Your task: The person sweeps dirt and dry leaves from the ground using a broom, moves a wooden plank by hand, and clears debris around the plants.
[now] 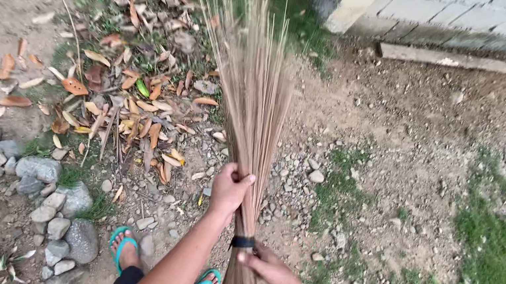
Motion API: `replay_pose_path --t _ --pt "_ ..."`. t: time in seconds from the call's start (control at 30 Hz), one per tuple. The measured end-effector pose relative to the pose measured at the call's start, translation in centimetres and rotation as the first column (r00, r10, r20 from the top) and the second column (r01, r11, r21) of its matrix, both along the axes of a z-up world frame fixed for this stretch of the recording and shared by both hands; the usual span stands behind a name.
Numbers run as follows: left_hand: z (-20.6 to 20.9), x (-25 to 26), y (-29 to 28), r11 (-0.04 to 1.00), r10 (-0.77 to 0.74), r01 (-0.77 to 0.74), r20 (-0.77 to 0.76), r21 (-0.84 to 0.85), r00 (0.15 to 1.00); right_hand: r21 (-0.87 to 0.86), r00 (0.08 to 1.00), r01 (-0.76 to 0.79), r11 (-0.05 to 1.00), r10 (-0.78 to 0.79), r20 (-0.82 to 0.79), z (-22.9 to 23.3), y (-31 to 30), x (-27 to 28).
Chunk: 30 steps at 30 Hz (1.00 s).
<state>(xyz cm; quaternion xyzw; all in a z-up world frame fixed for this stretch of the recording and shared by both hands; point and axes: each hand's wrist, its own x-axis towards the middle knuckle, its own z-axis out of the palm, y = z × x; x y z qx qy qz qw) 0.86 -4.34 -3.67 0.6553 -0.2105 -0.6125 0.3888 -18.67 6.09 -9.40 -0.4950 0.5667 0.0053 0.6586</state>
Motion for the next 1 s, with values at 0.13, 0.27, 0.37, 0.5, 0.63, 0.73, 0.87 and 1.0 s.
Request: replay_pose_path --t 0.13,0.27,0.37,0.5,0.63,0.73,0.87,1.0 --pt "-9.5 -0.9 -0.5 0.981 -0.179 0.186 -0.131 0.047 0.975 0.411 0.684 0.58 0.703 -0.695 0.223 -4.2 -1.5 4.6" --pt "-20.7 1.5 2.8 0.973 -0.231 0.231 0.042 -0.012 0.972 0.357 0.555 0.765 0.536 -0.83 0.057 -13.0 -3.1 7.4" --pt "-25.5 4.8 5.1 0.895 -0.266 0.386 -0.43 0.223 0.863 0.352 0.438 0.848 0.395 -0.898 -0.047 -20.2 -1.1 9.8" --pt "-31.5 11.4 6.3 0.707 -0.288 0.65 -0.725 0.28 0.626 0.221 0.16 0.97 0.101 -0.95 -0.268 -28.4 3.2 16.4" --pt "-37.4 26.5 10.1 0.688 -0.381 0.673 -0.655 0.271 0.653 0.347 -0.006 0.934 -0.083 -0.976 -0.217 -35.6 8.4 32.6" --pt "-38.2 40.7 9.4 0.668 -0.203 0.324 -0.254 0.67 0.946 0.795 0.053 0.584 0.166 -0.984 0.167 -37.1 6.1 48.4" --pt "-34.8 49.9 4.1 0.954 -0.112 -0.011 0.389 0.301 0.914 0.81 0.438 0.495 0.315 -0.895 0.081 -35.0 -5.4 57.7" --pt "-32.1 45.3 1.3 0.991 0.136 -0.135 0.196 -0.017 0.971 0.451 0.622 0.406 0.795 -0.602 0.5 -32.5 -9.8 53.5"
